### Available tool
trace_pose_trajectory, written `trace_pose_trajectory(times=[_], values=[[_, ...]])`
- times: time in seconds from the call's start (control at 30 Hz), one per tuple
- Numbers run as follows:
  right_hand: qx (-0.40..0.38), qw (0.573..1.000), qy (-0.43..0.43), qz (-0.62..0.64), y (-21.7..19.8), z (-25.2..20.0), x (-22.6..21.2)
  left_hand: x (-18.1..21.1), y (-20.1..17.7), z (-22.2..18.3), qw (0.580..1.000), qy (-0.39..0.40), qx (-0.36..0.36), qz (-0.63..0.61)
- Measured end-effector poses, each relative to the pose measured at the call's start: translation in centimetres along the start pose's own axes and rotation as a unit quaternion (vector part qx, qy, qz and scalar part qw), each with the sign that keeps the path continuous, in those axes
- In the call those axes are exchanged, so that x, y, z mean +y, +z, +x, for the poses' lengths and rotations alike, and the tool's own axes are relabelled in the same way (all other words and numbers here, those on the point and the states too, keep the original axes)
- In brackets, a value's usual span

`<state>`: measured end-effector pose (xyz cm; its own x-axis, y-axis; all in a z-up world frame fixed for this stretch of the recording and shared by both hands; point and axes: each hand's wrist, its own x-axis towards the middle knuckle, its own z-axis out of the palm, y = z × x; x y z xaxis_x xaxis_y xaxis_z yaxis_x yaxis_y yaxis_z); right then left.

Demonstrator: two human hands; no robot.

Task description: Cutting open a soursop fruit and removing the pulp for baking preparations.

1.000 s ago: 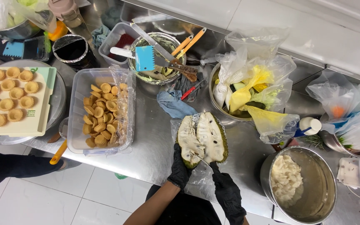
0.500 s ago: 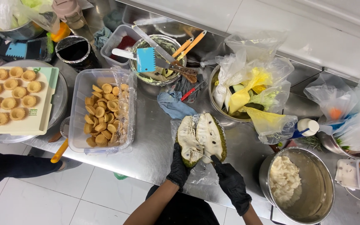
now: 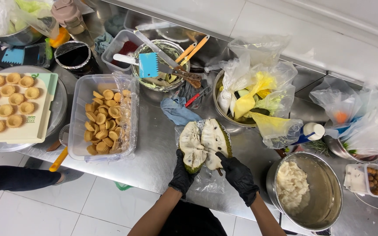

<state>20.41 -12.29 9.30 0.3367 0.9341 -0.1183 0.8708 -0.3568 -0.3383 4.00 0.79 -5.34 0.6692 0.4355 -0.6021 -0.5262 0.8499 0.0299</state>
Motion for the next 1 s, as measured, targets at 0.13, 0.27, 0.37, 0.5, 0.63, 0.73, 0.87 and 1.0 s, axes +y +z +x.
trace_pose_trajectory(times=[0.13,0.27,0.37,0.5,0.63,0.73,0.87,1.0], values=[[0.008,0.999,0.009,0.044,0.4,0.9,-0.1,0.1,0.6,-0.3,1.0,0.004,-0.025,-0.011],[0.037,0.998,-0.039,0.03,1.7,0.9,0.3,0.5,1.2,-0.7,0.999,0.012,-0.028,-0.009],[0.055,0.996,-0.063,0.017,2.0,0.9,1.1,1.0,0.1,0.2,0.998,-0.009,-0.055,-0.036],[0.026,0.996,-0.044,0.074,1.0,2.4,0.7,2.5,1.1,-0.9,0.996,-0.049,-0.053,-0.06],[-0.035,0.997,-0.017,0.072,-1.0,4.2,0.2,3.6,1.2,-1.1,0.997,-0.068,-0.047,-0.015],[-0.037,0.998,-0.027,0.049,0.7,6.0,2.5,4.0,1.9,-1.4,0.996,-0.056,-0.053,0.033],[0.007,0.995,-0.1,0.011,1.4,6.2,3.2,4.5,2.1,-2.0,0.996,-0.066,-0.061,0.016],[0.031,0.99,-0.079,0.11,-0.2,1.5,1.2,5.1,0.0,-2.1,0.996,-0.074,-0.025,0.049]])
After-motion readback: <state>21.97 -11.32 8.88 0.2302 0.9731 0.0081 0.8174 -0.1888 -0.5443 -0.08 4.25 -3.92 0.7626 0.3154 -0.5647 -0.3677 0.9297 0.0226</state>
